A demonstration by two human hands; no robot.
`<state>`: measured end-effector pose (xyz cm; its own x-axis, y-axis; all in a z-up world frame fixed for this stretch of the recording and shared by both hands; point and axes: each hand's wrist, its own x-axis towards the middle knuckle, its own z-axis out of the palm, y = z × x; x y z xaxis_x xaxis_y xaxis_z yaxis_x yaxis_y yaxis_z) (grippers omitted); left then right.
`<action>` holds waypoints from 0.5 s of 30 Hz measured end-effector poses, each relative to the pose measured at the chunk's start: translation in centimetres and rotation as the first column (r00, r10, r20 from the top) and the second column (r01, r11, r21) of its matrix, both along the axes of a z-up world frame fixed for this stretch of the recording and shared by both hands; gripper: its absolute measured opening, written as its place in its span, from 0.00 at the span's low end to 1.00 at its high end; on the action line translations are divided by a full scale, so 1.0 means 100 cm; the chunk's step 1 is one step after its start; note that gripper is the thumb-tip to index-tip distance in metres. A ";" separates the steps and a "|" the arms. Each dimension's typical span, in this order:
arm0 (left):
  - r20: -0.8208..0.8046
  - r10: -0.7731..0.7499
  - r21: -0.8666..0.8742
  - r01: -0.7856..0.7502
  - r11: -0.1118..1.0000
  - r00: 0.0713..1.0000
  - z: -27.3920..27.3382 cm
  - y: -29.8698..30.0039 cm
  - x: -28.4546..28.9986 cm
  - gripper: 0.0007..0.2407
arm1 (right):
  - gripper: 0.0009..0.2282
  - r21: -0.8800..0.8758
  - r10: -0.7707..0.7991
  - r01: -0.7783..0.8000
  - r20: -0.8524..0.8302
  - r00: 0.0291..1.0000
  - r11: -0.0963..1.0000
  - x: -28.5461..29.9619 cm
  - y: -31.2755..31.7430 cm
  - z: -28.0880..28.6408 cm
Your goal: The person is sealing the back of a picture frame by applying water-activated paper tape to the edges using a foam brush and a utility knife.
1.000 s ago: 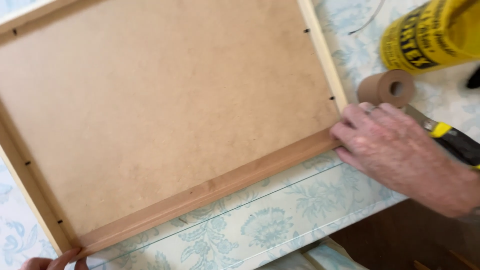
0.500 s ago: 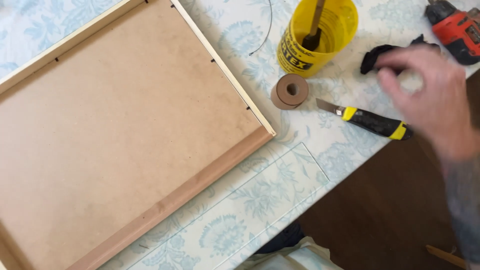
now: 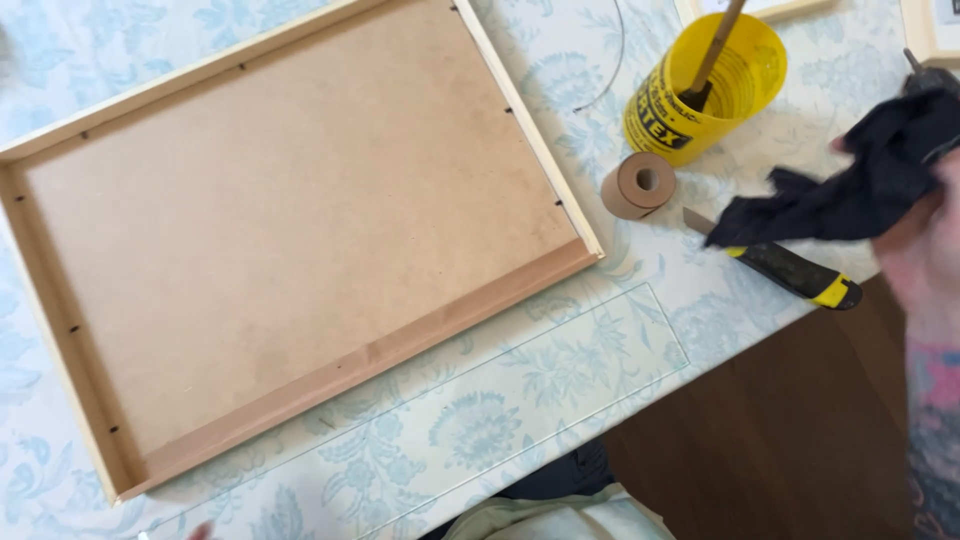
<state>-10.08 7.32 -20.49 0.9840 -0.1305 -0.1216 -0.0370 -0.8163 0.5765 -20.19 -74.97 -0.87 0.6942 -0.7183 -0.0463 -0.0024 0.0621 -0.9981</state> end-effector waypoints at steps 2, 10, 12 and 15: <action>-0.024 0.043 -0.028 -0.044 0.999 0.999 0.100 -0.102 -0.022 0.30 | 0.19 0.197 0.014 -0.011 -0.015 1.000 0.980 0.016 0.052 0.025; 0.442 -0.230 -0.521 0.457 0.721 0.867 0.302 -0.355 -0.018 0.17 | 0.17 0.350 0.252 -0.219 -0.052 0.966 0.911 0.056 0.247 0.064; 0.546 -0.246 -0.448 0.527 0.722 0.801 0.300 -0.369 -0.021 0.18 | 0.21 0.380 0.314 -0.262 -0.080 0.946 0.887 0.054 0.271 0.077; 0.516 -0.302 -0.438 0.549 0.712 0.802 0.288 -0.368 -0.020 0.12 | 0.23 0.361 0.330 -0.282 -0.077 0.941 0.889 0.046 0.271 0.066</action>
<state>-12.11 -29.51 8.27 0.7460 -0.4668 0.4750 -0.6136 -0.2043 0.7628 -15.61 -47.83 5.77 0.8470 -0.3946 -0.3562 -0.2071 0.3721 -0.9048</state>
